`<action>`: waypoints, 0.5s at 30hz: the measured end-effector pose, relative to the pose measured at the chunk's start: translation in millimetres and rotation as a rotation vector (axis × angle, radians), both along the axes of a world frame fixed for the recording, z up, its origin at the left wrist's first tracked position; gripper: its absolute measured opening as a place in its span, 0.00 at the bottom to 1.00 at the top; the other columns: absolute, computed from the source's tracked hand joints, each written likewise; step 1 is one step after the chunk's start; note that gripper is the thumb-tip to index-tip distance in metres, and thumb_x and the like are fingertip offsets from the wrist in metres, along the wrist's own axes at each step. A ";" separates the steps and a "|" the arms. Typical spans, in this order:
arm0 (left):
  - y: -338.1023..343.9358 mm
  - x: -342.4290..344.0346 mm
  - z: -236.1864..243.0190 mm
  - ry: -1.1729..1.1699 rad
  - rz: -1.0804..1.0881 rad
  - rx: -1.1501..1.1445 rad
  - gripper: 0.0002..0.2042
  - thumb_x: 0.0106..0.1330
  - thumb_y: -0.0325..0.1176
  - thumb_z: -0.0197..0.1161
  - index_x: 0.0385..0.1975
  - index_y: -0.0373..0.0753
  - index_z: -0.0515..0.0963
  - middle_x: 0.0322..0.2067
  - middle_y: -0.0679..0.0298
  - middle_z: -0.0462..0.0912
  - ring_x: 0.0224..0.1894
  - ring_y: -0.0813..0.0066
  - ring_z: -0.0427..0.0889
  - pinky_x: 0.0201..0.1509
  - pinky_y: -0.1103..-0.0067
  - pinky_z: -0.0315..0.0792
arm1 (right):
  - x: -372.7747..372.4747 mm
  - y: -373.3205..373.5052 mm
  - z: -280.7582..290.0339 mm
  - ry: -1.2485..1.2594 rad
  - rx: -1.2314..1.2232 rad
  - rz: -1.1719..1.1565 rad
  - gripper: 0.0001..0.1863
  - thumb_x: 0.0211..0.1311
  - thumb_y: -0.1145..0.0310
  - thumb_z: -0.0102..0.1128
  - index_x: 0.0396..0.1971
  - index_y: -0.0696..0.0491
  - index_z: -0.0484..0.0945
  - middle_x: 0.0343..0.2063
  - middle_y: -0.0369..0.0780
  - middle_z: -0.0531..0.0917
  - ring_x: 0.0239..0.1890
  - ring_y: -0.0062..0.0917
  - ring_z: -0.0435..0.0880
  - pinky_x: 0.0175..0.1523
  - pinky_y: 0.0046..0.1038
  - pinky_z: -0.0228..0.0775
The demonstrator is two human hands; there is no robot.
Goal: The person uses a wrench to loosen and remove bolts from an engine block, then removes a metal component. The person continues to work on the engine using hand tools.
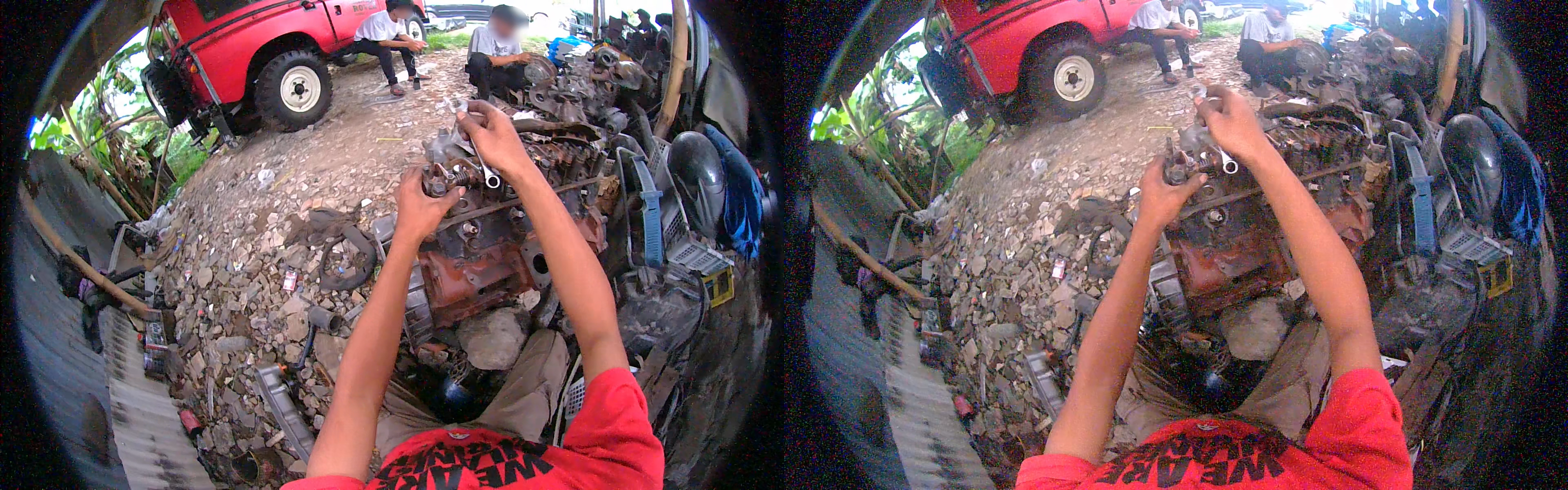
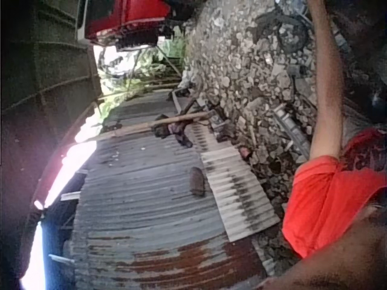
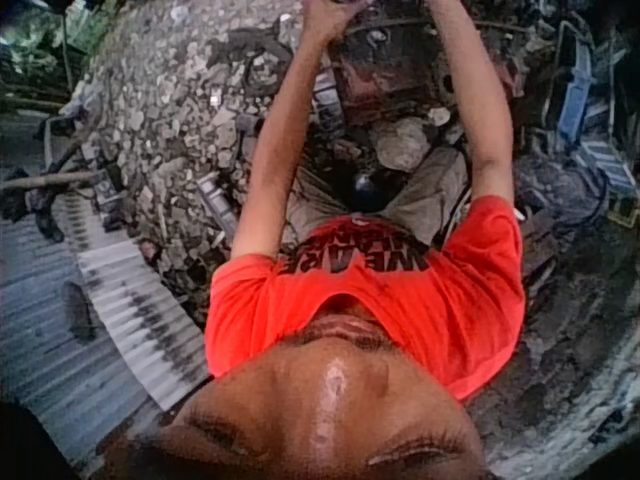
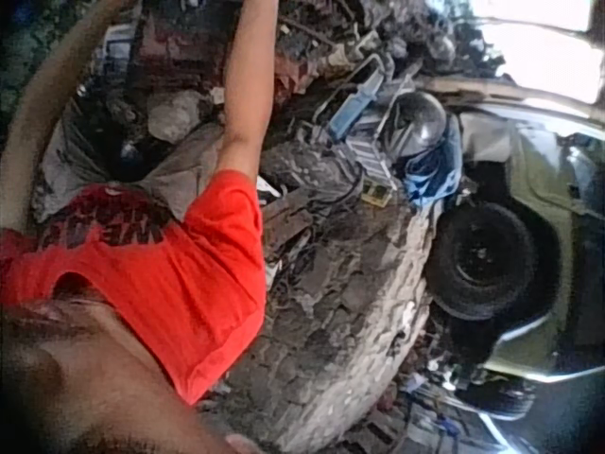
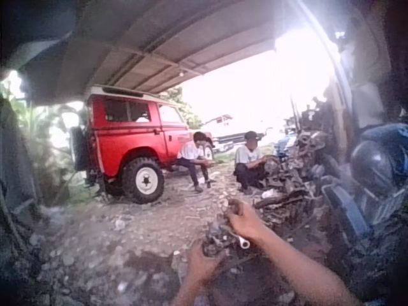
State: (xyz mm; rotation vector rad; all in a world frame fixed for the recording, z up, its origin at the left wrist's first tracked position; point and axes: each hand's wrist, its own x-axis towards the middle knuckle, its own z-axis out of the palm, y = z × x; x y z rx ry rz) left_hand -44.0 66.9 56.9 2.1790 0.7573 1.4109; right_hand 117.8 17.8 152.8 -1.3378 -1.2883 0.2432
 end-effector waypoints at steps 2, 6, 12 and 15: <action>1.7 0.0 -1.3 -0.013 -0.014 -0.063 0.28 0.48 0.44 0.79 0.43 0.32 0.78 0.40 0.50 0.83 0.43 0.57 0.82 0.51 0.66 0.74 | 3.0 2.7 4.2 0.075 0.028 -0.030 0.19 0.70 0.61 0.60 0.48 0.63 0.74 0.28 0.38 0.83 0.31 0.17 0.78 0.36 0.23 0.68; -2.1 -0.6 1.0 -0.013 -0.055 -0.056 0.29 0.47 0.45 0.80 0.44 0.32 0.78 0.42 0.51 0.83 0.45 0.57 0.82 0.52 0.66 0.74 | 30.9 15.0 -1.7 0.086 0.057 -0.195 0.23 0.66 0.58 0.62 0.44 0.67 0.74 0.28 0.47 0.86 0.30 0.31 0.87 0.38 0.34 0.76; -4.3 0.1 -0.5 0.028 0.006 -0.110 0.31 0.49 0.50 0.78 0.45 0.32 0.78 0.41 0.50 0.83 0.46 0.56 0.82 0.53 0.65 0.74 | 32.7 1.6 -23.6 0.269 0.121 -0.125 0.19 0.70 0.66 0.59 0.46 0.65 0.65 0.34 0.49 0.82 0.27 0.35 0.87 0.29 0.30 0.84; 0.0 -1.6 -5.0 0.016 0.082 -0.062 0.31 0.50 0.52 0.78 0.44 0.31 0.79 0.41 0.50 0.83 0.45 0.56 0.82 0.52 0.65 0.74 | 7.0 -30.5 -20.5 0.572 0.173 -0.025 0.16 0.70 0.69 0.57 0.46 0.65 0.64 0.38 0.52 0.81 0.32 0.42 0.89 0.35 0.33 0.87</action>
